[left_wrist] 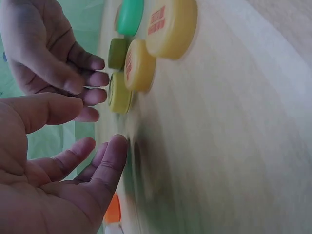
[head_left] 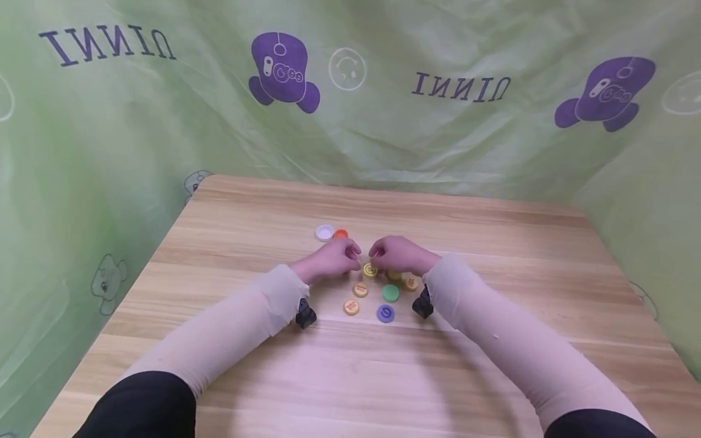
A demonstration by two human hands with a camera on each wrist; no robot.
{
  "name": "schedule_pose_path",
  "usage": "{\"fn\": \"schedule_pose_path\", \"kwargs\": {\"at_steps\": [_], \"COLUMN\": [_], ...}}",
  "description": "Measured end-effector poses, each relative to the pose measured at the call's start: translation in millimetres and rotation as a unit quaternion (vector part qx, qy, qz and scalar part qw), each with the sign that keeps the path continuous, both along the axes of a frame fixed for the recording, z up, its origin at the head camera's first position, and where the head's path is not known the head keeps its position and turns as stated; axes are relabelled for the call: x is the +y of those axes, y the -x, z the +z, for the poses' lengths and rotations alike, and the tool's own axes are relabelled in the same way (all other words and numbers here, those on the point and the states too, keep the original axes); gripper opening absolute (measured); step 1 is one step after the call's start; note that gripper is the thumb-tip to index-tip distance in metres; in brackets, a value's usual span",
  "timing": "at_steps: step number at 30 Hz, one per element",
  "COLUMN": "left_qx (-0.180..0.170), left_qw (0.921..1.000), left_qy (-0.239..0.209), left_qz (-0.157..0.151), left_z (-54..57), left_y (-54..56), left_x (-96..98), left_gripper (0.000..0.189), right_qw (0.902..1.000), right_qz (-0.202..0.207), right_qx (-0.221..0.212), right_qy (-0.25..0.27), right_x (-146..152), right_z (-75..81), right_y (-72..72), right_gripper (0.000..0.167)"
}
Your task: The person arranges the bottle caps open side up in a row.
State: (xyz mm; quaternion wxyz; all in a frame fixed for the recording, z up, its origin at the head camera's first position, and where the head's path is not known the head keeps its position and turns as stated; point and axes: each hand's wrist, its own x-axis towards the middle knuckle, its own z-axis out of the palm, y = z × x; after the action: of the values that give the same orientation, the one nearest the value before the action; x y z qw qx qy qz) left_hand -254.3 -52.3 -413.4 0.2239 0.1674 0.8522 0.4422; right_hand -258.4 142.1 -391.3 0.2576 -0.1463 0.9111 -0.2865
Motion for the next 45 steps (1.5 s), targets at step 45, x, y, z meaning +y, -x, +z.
{"fn": "schedule_pose_path", "kwargs": {"at_steps": [45], "left_qx": [0.001], "left_qw": [0.9877], "left_qy": [-0.102], "left_qz": [0.118], "left_z": [-2.5], "left_y": [9.2], "left_x": [6.0], "left_gripper": [0.027], "right_qw": [0.9878], "right_qz": [-0.104], "right_qx": [0.043], "right_qy": [0.108], "right_x": [-3.6], "right_z": [-1.7], "right_y": [5.1], "right_gripper": [0.03]}}
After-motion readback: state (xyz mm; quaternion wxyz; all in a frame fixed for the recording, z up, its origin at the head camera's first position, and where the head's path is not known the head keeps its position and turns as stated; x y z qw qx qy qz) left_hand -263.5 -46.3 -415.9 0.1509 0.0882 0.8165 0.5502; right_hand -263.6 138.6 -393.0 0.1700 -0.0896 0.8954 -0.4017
